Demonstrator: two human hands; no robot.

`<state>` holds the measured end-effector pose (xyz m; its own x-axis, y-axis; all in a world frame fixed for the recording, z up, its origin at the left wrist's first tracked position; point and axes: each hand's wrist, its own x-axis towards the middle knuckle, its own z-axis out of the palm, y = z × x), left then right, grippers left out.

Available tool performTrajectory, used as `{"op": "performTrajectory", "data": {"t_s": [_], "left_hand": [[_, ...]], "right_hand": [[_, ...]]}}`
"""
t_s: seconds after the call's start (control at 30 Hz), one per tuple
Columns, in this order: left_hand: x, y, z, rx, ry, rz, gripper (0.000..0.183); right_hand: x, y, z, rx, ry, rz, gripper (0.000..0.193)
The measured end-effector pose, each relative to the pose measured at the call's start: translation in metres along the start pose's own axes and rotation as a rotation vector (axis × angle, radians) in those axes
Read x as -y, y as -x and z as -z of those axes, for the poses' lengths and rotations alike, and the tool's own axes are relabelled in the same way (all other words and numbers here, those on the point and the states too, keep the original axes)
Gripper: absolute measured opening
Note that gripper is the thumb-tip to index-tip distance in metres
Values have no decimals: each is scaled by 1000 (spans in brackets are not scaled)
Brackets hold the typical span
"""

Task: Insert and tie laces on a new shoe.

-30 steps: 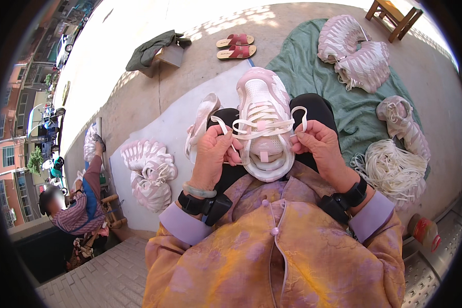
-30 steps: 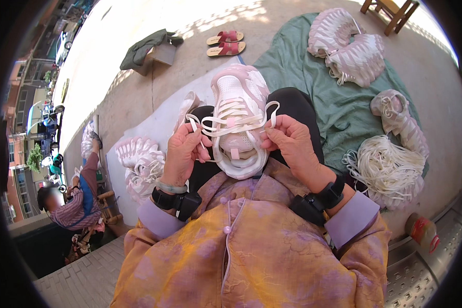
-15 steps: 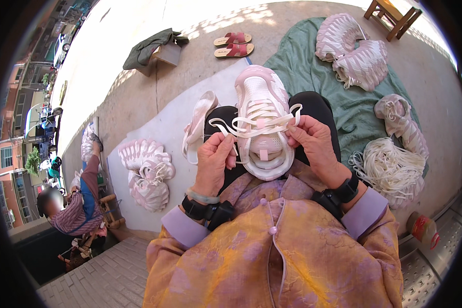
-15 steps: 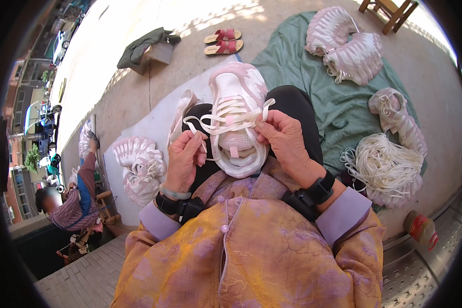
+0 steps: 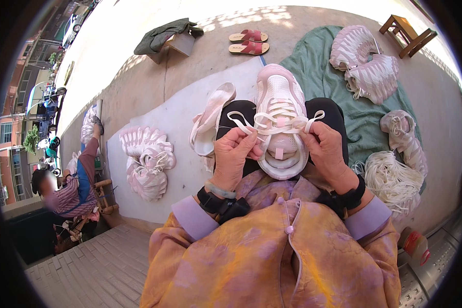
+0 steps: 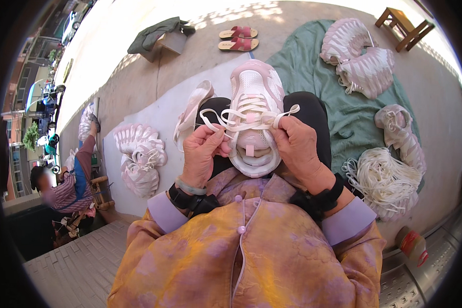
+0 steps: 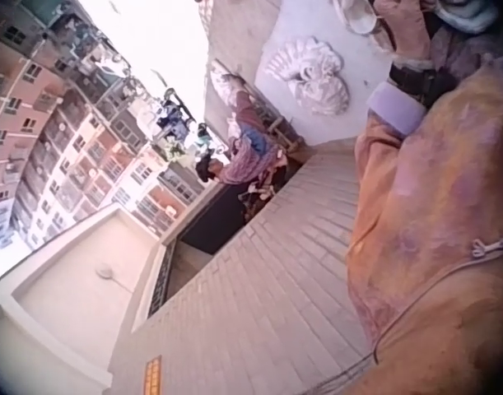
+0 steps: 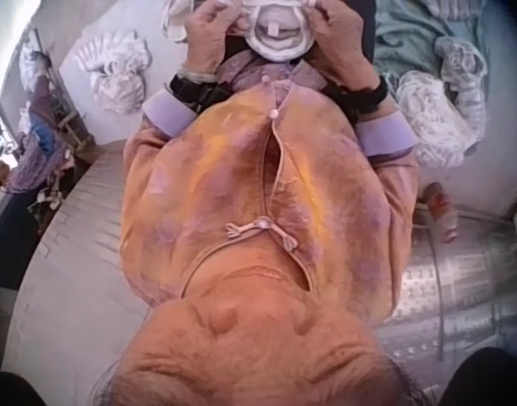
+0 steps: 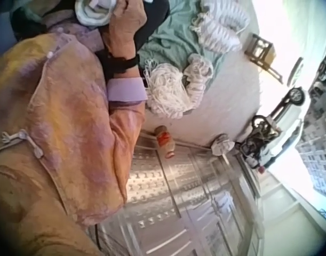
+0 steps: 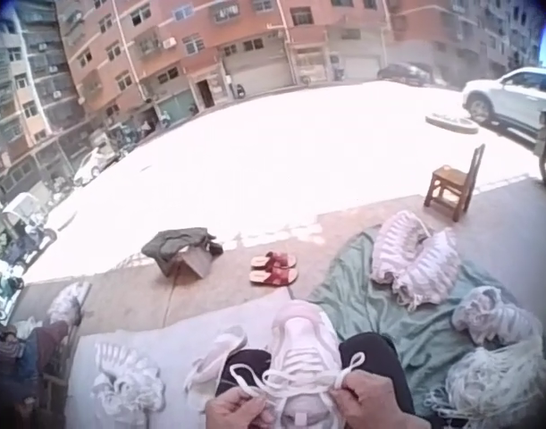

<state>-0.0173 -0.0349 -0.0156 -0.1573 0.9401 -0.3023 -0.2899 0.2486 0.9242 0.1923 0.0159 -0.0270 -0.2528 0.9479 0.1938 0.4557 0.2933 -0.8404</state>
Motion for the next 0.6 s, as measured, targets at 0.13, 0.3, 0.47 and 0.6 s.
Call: {"op": "performTrajectory", "data": {"t_s": [0.13,0.3,0.47,0.6], "left_hand": [[0,1,4,45,-82,-4,9],[-1,-2,7,72,-153,22,10],[2,-8,2,47,-169,-6,10],[4,-10,1,42,-151,-13,10]], "right_hand": [[5,-9,0,80,357,294,9],[0,-11,-2,120,296,202,10],[-1,-19,9,296,136,29,12],[11,-21,2,286,547,374,14]]}}
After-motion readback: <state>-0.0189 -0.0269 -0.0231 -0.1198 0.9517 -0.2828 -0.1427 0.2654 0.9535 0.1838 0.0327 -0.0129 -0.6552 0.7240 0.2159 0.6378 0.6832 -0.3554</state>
